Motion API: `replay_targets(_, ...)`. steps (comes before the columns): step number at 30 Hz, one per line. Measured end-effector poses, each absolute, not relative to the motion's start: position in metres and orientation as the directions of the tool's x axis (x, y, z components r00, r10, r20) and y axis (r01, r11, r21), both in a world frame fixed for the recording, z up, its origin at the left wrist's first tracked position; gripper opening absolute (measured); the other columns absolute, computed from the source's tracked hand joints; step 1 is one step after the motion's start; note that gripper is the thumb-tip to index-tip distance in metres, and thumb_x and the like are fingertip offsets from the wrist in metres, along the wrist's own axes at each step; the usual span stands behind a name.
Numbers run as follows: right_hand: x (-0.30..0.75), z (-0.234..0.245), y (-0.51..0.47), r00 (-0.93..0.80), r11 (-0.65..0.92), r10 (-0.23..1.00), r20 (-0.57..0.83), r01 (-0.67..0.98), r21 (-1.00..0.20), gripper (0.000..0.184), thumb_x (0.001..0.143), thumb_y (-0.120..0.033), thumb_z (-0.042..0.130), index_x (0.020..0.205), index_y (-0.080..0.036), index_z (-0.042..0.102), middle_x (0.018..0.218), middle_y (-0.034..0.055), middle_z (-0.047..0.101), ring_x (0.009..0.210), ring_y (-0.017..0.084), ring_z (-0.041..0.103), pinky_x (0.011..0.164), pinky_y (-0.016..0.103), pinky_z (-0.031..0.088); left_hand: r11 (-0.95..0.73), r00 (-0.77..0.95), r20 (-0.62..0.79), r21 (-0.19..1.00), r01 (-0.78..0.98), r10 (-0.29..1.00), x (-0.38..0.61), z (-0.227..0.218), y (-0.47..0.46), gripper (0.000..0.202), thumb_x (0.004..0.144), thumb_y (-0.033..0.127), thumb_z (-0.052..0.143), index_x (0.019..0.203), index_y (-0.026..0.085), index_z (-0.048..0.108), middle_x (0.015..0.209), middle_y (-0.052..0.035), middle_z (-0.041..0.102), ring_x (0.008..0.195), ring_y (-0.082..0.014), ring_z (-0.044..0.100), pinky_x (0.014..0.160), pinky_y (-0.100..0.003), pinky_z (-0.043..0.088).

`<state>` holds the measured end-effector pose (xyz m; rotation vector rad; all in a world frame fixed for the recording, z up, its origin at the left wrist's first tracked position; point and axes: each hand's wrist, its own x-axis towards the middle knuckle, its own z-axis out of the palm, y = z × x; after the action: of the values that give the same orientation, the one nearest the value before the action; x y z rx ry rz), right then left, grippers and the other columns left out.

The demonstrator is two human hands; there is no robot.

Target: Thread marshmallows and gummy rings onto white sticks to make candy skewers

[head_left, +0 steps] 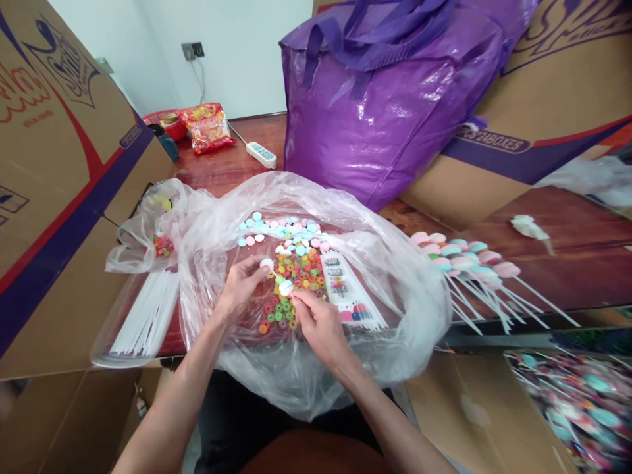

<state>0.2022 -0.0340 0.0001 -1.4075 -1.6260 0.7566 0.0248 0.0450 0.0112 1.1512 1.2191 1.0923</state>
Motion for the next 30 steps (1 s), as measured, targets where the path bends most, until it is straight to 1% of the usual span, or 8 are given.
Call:
replay_targets(4, 0.200, 0.002, -0.036, -0.050, 0.220, 0.973, 0.224, 0.486, -0.846, 0.029, 0.096, -0.027, 0.047, 0.099, -0.019, 0.074, 0.066, 0.0020, 0.069, 0.056, 0.016, 0.061, 0.059, 0.026, 0.044, 0.180, 0.037, -0.176, 0.965, -0.191, 0.984, 0.022, 0.013, 0.032, 0.043, 0.062, 0.040, 0.087, 0.096, 0.017, 0.075, 0.087, -0.0016, 0.074, 0.075, -0.0122, 0.064, 0.074, -0.025, 0.052)
replay_targets(9, 0.200, 0.006, -0.037, -0.091, 0.255, 0.966, 0.244, 0.524, -0.813, 0.029, 0.097, -0.027, 0.046, 0.089, -0.019, 0.072, 0.070, 0.0026, 0.070, 0.059, 0.015, 0.061, 0.060, 0.025, 0.042, 0.202, 0.032, -0.200, 0.958, -0.203, 0.979, 0.014, 0.013, 0.025, 0.045, 0.057, 0.038, 0.091, 0.095, 0.018, 0.076, 0.083, -0.0025, 0.075, 0.070, -0.0132, 0.065, 0.072, -0.028, 0.055)
replay_targets(12, 0.201, 0.009, -0.038, -0.157, 0.279, 0.960, 0.230, 0.582, -0.764, 0.031, 0.097, -0.025, 0.044, 0.077, -0.019, 0.067, 0.065, 0.0010, 0.065, 0.056, 0.014, 0.056, 0.058, 0.024, 0.038, 0.164, 0.011, -0.164, 0.980, -0.113, 0.986, 0.011, 0.011, 0.020, 0.039, 0.061, 0.036, 0.088, 0.093, 0.019, 0.076, 0.089, -0.0036, 0.076, 0.076, -0.0161, 0.068, 0.075, -0.031, 0.057)
replay_targets(15, 0.200, 0.013, -0.041, -0.199, 0.293, 0.956, 0.215, 0.623, -0.725, 0.031, 0.096, -0.023, 0.044, 0.071, -0.020, 0.062, 0.058, -0.0014, 0.058, 0.052, 0.012, 0.049, 0.055, 0.025, 0.032, 0.044, -0.016, -0.043, 0.997, 0.066, 0.999, 0.010, 0.006, 0.016, 0.025, 0.068, 0.032, 0.083, 0.089, 0.020, 0.077, 0.091, -0.0034, 0.075, 0.083, -0.0176, 0.068, 0.079, -0.031, 0.056)
replay_targets(18, 0.196, 0.014, -0.042, -0.185, 0.275, 0.961, 0.204, 0.623, -0.732, 0.031, 0.096, -0.022, 0.043, 0.069, -0.020, 0.059, 0.056, -0.0023, 0.054, 0.049, 0.012, 0.045, 0.053, 0.025, 0.029, -0.068, -0.006, 0.072, 0.972, 0.226, 0.997, 0.010, -0.003, 0.013, 0.017, 0.075, 0.030, 0.077, 0.090, 0.022, 0.078, 0.092, -0.0038, 0.074, 0.087, -0.0183, 0.068, 0.080, -0.030, 0.054)
replay_targets(21, 0.191, 0.012, -0.042, -0.134, 0.246, 0.969, 0.208, 0.616, -0.748, 0.030, 0.096, -0.021, 0.044, 0.069, -0.021, 0.057, 0.056, -0.0024, 0.054, 0.049, 0.012, 0.045, 0.053, 0.025, 0.030, -0.114, -0.014, 0.127, 0.934, 0.338, 0.992, 0.012, -0.007, 0.007, 0.016, 0.080, 0.029, 0.073, 0.093, 0.023, 0.077, 0.092, -0.0039, 0.073, 0.087, -0.0183, 0.067, 0.082, -0.031, 0.053)
replay_targets(26, 0.184, 0.009, -0.040, -0.100, 0.252, 0.965, 0.243, 0.610, -0.751, 0.027, 0.094, -0.019, 0.044, 0.071, -0.022, 0.059, 0.055, -0.0020, 0.054, 0.049, 0.014, 0.046, 0.054, 0.026, 0.031, -0.144, -0.087, 0.203, 0.884, 0.444, 0.975, 0.021, 0.001, -0.007, 0.020, 0.087, 0.029, 0.065, 0.104, 0.025, 0.076, 0.100, -0.0046, 0.073, 0.093, -0.0193, 0.067, 0.087, -0.033, 0.053)
replay_targets(30, 0.176, 0.010, -0.039, -0.082, 0.238, 0.968, 0.237, 0.599, -0.764, 0.027, 0.093, -0.018, 0.044, 0.071, -0.022, 0.059, 0.055, -0.0014, 0.055, 0.048, 0.014, 0.047, 0.053, 0.025, 0.031, -0.177, -0.080, 0.240, 0.869, 0.462, 0.968, 0.029, 0.007, -0.013, 0.023, 0.092, 0.028, 0.058, 0.105, 0.026, 0.077, 0.098, -0.0049, 0.072, 0.091, -0.0190, 0.067, 0.085, -0.032, 0.054)
